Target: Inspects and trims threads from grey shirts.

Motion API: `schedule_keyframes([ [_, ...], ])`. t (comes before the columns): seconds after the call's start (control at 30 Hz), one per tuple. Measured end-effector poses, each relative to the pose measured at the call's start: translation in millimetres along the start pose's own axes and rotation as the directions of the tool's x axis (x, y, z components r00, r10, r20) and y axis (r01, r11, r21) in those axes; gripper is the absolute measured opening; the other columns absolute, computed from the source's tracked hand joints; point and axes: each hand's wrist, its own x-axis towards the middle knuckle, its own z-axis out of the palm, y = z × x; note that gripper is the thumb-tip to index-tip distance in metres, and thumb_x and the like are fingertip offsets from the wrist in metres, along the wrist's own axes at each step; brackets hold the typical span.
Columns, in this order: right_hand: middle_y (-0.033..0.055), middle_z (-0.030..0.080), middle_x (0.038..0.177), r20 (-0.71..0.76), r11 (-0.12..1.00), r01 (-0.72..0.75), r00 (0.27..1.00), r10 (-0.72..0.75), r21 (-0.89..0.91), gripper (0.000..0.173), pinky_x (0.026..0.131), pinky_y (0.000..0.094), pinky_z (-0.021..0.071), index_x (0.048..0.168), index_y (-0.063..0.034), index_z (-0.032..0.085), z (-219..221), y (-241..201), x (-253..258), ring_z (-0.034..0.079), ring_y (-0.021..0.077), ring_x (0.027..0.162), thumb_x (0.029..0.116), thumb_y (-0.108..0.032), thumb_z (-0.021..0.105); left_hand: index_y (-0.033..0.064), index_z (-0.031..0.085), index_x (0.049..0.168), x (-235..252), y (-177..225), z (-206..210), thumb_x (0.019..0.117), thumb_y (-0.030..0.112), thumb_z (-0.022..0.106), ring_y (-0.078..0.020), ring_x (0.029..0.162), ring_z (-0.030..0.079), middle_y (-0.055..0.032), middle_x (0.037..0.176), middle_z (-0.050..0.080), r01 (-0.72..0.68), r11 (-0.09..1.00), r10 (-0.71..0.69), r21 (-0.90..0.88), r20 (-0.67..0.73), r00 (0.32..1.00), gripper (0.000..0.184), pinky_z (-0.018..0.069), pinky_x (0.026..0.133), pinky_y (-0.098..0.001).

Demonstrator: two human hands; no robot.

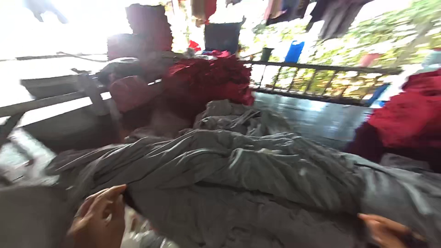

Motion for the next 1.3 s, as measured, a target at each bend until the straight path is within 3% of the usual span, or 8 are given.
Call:
schedule_keyframes([
  [0.17, 0.0249, 0.071, 0.115, -0.172, 0.936, 0.078, 0.974, -0.144, -0.343, 0.024, 0.095, 0.0295, 0.0533, 0.111, 0.0131, 0.071, 21, -4, 34, 0.069, 0.02, 0.109, 0.0966, -0.001, 0.058, -0.0103, 0.071, 0.114, 37, 94, 63, 0.1016, 0.009, 0.055, -0.0424, 0.109, 0.067, -0.0285, 0.115, 0.07, -0.309, 0.873, 0.385, -0.377, 0.145, 0.911, 0.028, 0.0523, 0.097, -0.0524],
  [0.3, 0.0299, 0.064, 0.13, -0.175, 0.931, 0.01, 0.981, -0.079, -0.364, 0.046, 0.104, 0.0468, 0.0491, 0.134, 0.0117, 0.059, 37, 10, 69, 0.063, 0.0379, 0.122, 0.0963, -0.015, 0.066, -0.005, 0.06, 0.137, 76, 133, 129, 0.1009, 0.035, 0.062, -0.0479, 0.134, 0.049, -0.0287, 0.139, 0.057, -0.095, 0.911, 0.325, -0.402, 0.555, 0.766, 0.054, 0.0353, 0.112, -0.0636],
  [0.43, 0.0323, 0.066, 0.12, -0.102, 0.909, -0.036, 0.995, -0.008, -0.416, 0.042, 0.097, 0.0536, 0.0507, 0.13, 0.0122, 0.061, 53, 6, 82, 0.066, 0.043, 0.109, 0.0938, -0.008, 0.068, -0.0073, 0.072, 0.106, 53, 146, 150, 0.0896, 0.006, 0.072, -0.0403, 0.109, 0.065, -0.024, 0.109, 0.07, -0.015, 0.878, 0.309, -0.478, 0.544, 0.781, 0.021, 0.0436, 0.099, -0.0603],
  [0.57, 0.0249, 0.071, 0.099, -0.137, 0.887, 0.171, 0.958, -0.251, -0.43, 0.018, 0.089, 0.0369, 0.055, 0.1, 0.0111, 0.073, 49, 20, 68, 0.07, 0.0293, 0.095, 0.089, 0.007, 0.059, -0.0091, 0.068, 0.078, 14, 126, 150, 0.0764, -0.01, 0.067, -0.0376, 0.092, 0.07, -0.0228, 0.089, 0.071, -0.252, 0.76, 0.418, -0.599, 0.154, 0.895, 0.003, 0.0521, 0.088, -0.0514],
  [0.73, 0.0145, 0.071, 0.097, -0.077, 0.906, 0.355, 0.921, -0.381, -0.232, 0.014, 0.095, 0.0124, 0.0471, 0.092, 0.0138, 0.067, 40, 54, 52, 0.063, 0.0, 0.102, 0.0917, 0.007, 0.055, -0.0097, 0.071, 0.1, -7, 104, 157, 0.0799, -0.008, 0.063, -0.0302, 0.08, 0.07, -0.0179, 0.083, 0.072, -0.418, 0.75, 0.5, -0.512, 0.025, 0.866, 0.022, 0.0543, 0.085, -0.0402],
  [1.07, 0.0341, 0.061, 0.119, -0.062, 0.927, 0.256, 0.957, -0.282, -0.276, 0.021, 0.099, 0.0189, 0.0468, 0.104, 0.019, 0.068, 48, 47, 42, 0.06, 0.0174, 0.116, 0.0867, 0.01, 0.062, 0.0007, 0.074, 0.117, -8, 94, 152, 0.076, 0.019, 0.084, -0.0594, 0.123, 0.051, -0.034, 0.128, 0.059, -0.34, 0.845, 0.463, -0.413, 0.246, 0.851, 0.046, 0.0334, 0.104, -0.072],
  [1.2, 0.0197, 0.066, 0.113, -0.064, 0.904, 0.369, 0.919, -0.39, -0.214, 0.012, 0.104, 0.0135, 0.0409, 0.095, 0.0101, 0.067, 46, 55, 39, 0.056, 0.0042, 0.121, 0.0961, 0.002, 0.058, -0.0046, 0.071, 0.081, -4, 85, 151, 0.0788, 0.001, 0.073, -0.0502, 0.119, 0.06, -0.0295, 0.116, 0.067, -0.303, 0.798, 0.491, -0.522, 0.269, 0.829, 0.006, 0.0321, 0.108, -0.0696],
  [1.3, 0.0023, 0.071, 0.112, -0.014, 0.907, 0.402, 0.913, -0.407, -0.124, 0.012, 0.105, 0.0172, 0.0455, 0.104, 0.0022, 0.065, 39, 62, 32, 0.059, -0.0037, 0.119, 0.1009, -0.002, 0.055, -0.008, 0.07, 0.096, -5, 85, 144, 0.0791, -0.003, 0.071, -0.0432, 0.098, 0.071, -0.0241, 0.097, 0.073, -0.291, 0.798, 0.522, -0.529, 0.364, 0.771, 0.018, 0.0324, 0.106, -0.0708],
])
